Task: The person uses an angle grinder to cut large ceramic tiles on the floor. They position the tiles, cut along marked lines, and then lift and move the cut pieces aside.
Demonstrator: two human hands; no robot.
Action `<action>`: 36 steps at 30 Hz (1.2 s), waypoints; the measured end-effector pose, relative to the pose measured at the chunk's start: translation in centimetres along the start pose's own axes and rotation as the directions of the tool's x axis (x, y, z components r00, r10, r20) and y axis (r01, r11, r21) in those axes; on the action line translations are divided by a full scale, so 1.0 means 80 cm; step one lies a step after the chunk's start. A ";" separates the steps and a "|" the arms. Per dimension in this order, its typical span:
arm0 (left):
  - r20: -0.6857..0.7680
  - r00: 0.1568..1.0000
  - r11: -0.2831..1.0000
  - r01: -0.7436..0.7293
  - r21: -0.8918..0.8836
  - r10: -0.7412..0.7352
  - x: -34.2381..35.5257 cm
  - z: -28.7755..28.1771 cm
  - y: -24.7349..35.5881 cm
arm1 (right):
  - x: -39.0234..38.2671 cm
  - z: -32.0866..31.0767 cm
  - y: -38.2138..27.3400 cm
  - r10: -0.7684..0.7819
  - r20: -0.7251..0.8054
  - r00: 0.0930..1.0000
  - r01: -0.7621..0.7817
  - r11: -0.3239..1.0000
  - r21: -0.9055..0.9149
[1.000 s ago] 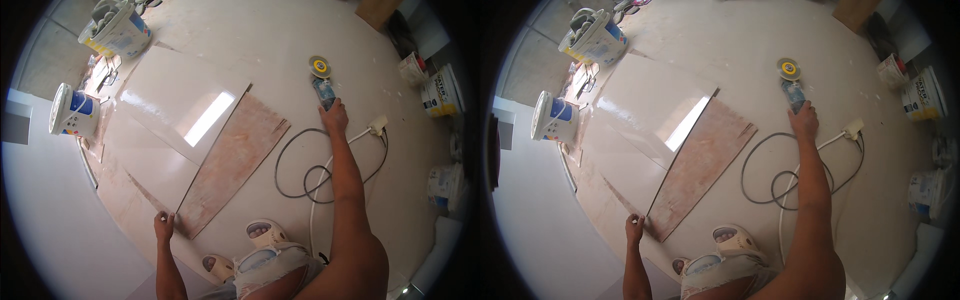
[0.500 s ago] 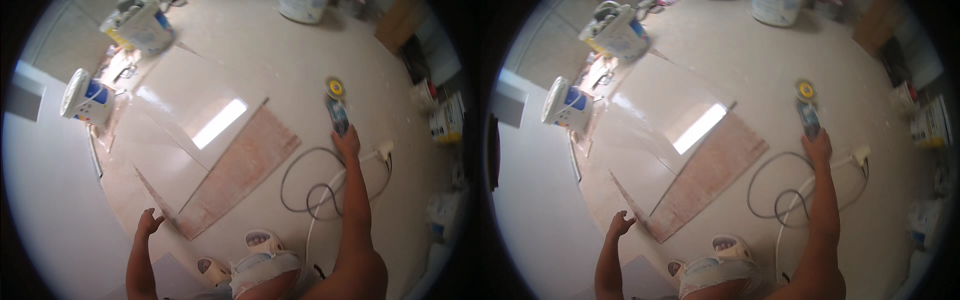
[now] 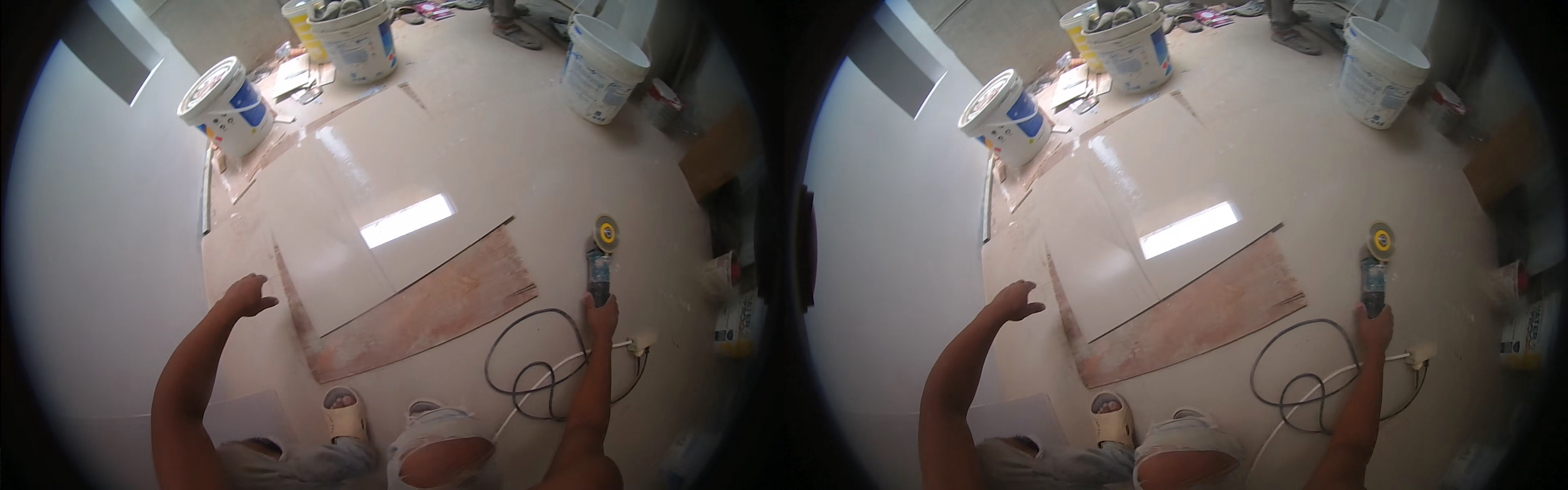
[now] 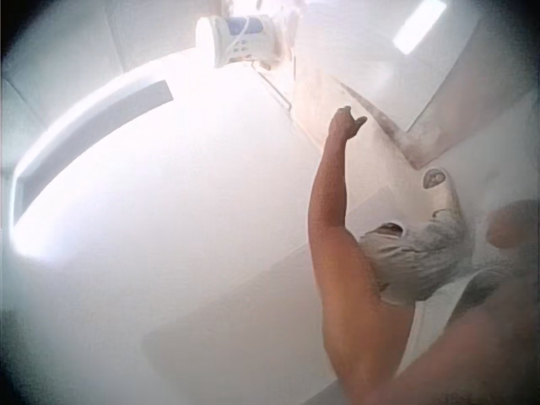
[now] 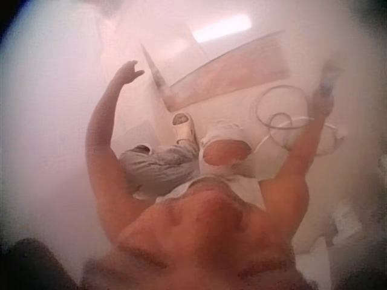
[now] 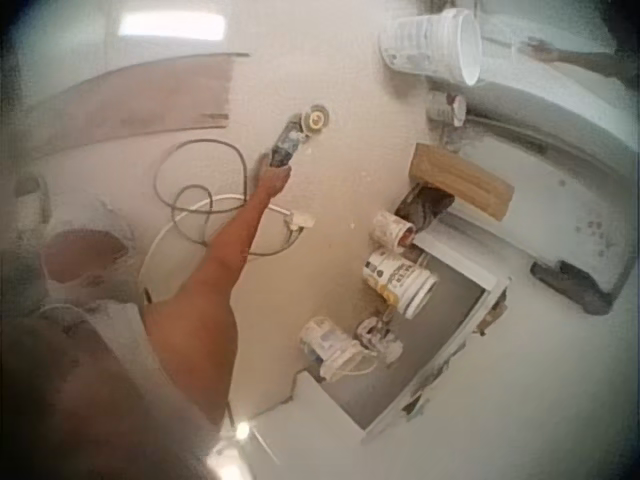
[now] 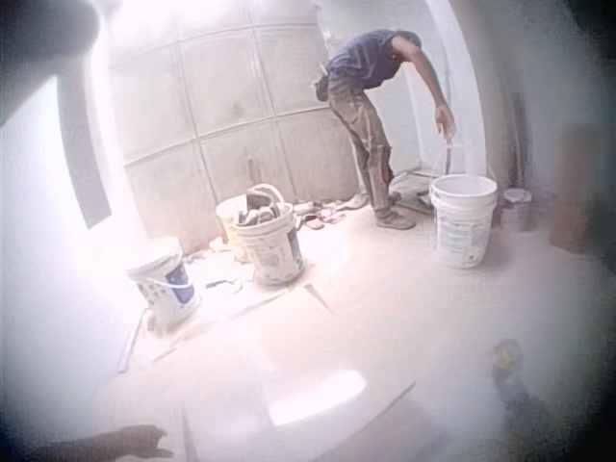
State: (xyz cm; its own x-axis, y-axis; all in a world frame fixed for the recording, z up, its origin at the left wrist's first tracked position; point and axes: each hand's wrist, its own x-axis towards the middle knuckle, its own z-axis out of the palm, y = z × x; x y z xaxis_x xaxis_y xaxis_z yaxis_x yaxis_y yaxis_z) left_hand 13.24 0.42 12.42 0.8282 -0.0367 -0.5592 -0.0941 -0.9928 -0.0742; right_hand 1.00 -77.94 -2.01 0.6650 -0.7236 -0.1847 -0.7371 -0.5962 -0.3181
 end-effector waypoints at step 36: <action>0.099 0.974 0.517 0.192 -0.834 -0.202 0.013 0.184 0.042 | -0.419 -0.080 0.087 0.417 0.853 0.315 0.520 0.675 -0.523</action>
State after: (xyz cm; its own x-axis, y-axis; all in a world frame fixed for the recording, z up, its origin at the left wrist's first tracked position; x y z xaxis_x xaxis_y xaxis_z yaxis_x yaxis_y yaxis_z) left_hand 5.69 -1.25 -0.58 0.7714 0.1765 -0.6114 0.5710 -0.6159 0.5428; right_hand -27.20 -60.09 7.91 0.0043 -0.1803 -0.9836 -0.2143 -0.9609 0.1752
